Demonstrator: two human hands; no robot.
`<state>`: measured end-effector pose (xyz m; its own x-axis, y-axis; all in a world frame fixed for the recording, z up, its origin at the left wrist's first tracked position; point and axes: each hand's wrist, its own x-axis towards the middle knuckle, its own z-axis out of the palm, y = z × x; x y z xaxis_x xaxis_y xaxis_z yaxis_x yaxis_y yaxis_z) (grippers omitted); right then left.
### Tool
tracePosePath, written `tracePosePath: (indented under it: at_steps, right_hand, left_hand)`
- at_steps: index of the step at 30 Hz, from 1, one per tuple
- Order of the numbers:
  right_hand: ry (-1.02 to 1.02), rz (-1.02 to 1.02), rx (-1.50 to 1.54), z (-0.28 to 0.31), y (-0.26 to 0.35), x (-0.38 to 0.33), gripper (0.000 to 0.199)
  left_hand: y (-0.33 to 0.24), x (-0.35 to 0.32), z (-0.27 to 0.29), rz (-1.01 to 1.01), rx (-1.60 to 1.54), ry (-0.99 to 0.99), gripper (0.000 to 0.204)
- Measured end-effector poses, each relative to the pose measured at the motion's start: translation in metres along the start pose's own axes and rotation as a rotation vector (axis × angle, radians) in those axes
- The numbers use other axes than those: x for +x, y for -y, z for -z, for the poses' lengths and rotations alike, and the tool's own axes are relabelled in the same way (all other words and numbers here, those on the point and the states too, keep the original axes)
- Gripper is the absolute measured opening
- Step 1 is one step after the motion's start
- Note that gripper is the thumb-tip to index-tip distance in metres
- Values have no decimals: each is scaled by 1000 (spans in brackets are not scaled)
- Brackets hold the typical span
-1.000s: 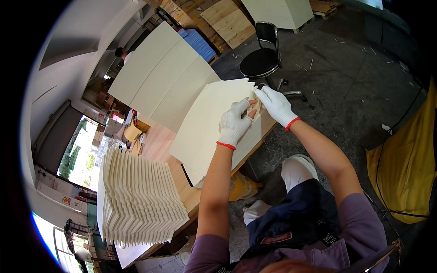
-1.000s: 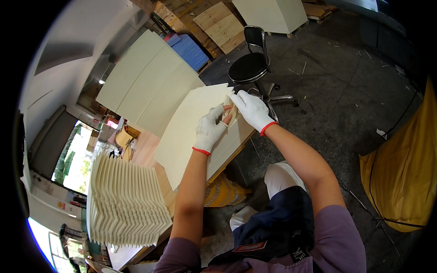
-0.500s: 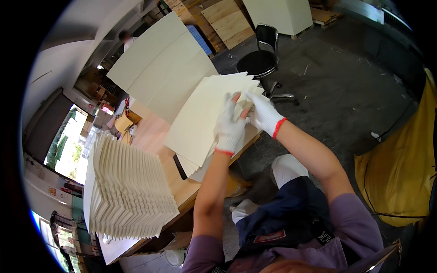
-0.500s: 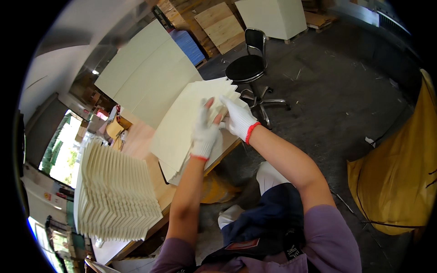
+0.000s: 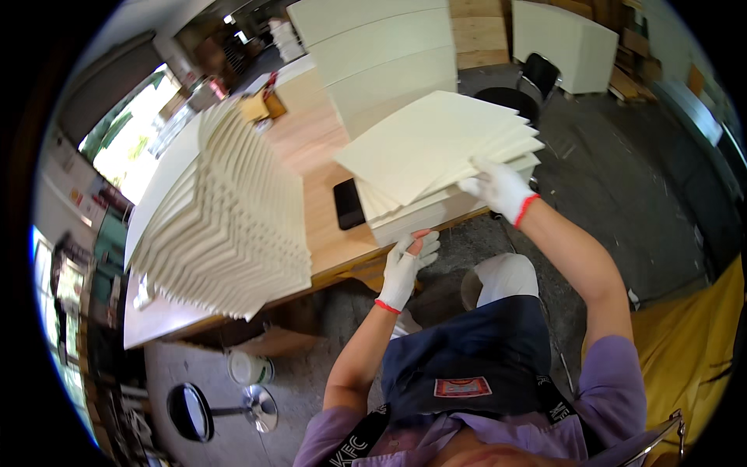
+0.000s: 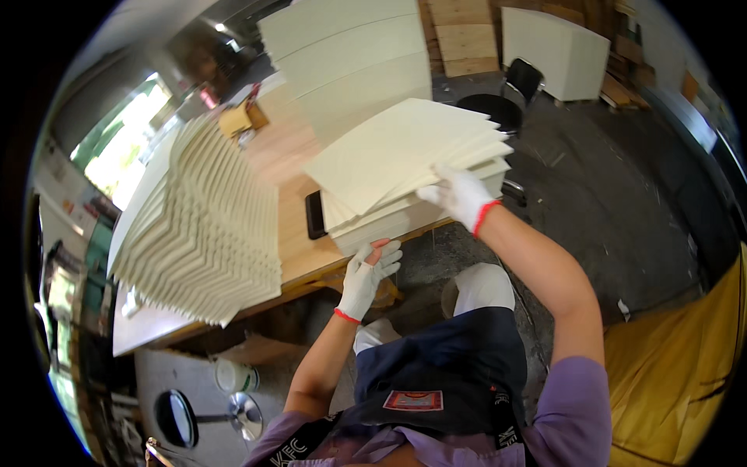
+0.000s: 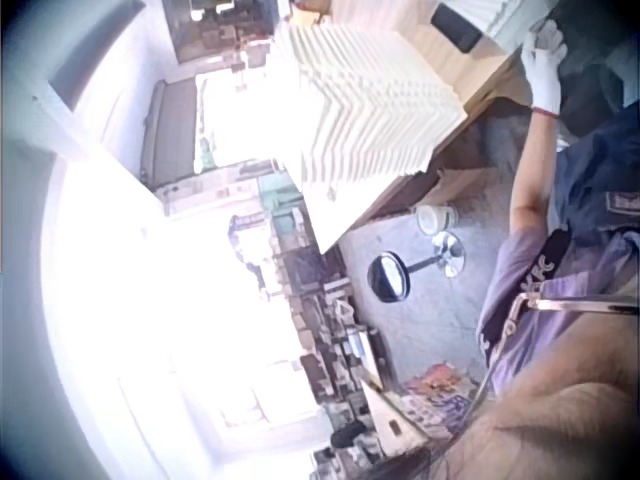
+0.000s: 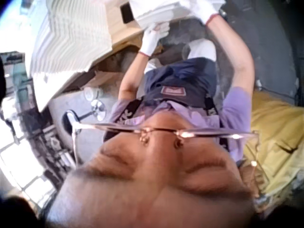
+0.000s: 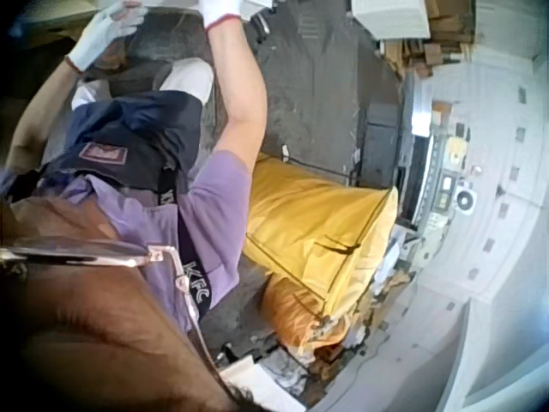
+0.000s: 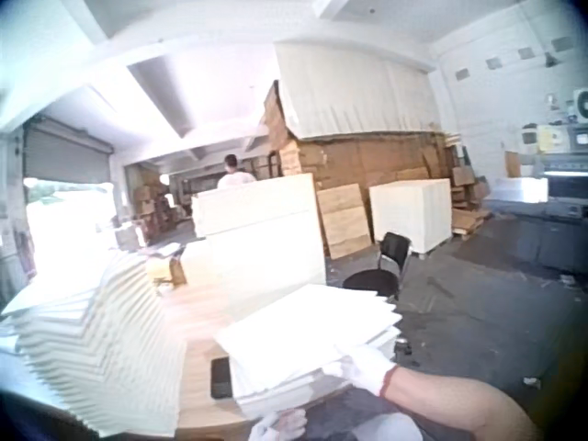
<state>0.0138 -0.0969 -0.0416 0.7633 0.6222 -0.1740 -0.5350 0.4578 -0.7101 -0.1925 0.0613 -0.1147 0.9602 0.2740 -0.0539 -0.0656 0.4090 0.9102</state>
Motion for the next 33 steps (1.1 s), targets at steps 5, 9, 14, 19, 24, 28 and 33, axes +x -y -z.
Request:
tracePosePath:
  at_steps: [5,9,14,19,24,28,33]
  right_hand:
    - [-81,-6,-160,25,27,-53,42]
    - [-170,-23,-287,33,37,-92,41]
    - [-158,-41,-238,45,33,-95,39]
    - [-178,-33,-224,41,28,-95,38]
    - [-92,-31,-180,51,24,-90,38]
    - [-28,-78,-203,65,16,-78,41]
    - [43,-194,-761,51,34,-94,71]
  left_hand:
    - [-13,-14,5,154,-633,-43,67]
    - [-26,-21,-5,209,-767,-87,78]
    - [-2,-59,9,-67,-171,-329,62]
    - [-40,-66,34,410,-455,177,58]
    - [-75,-6,-6,270,-446,-135,75]
    - [-83,29,14,174,-307,20,68]
    - [-104,46,25,295,-138,25,57]
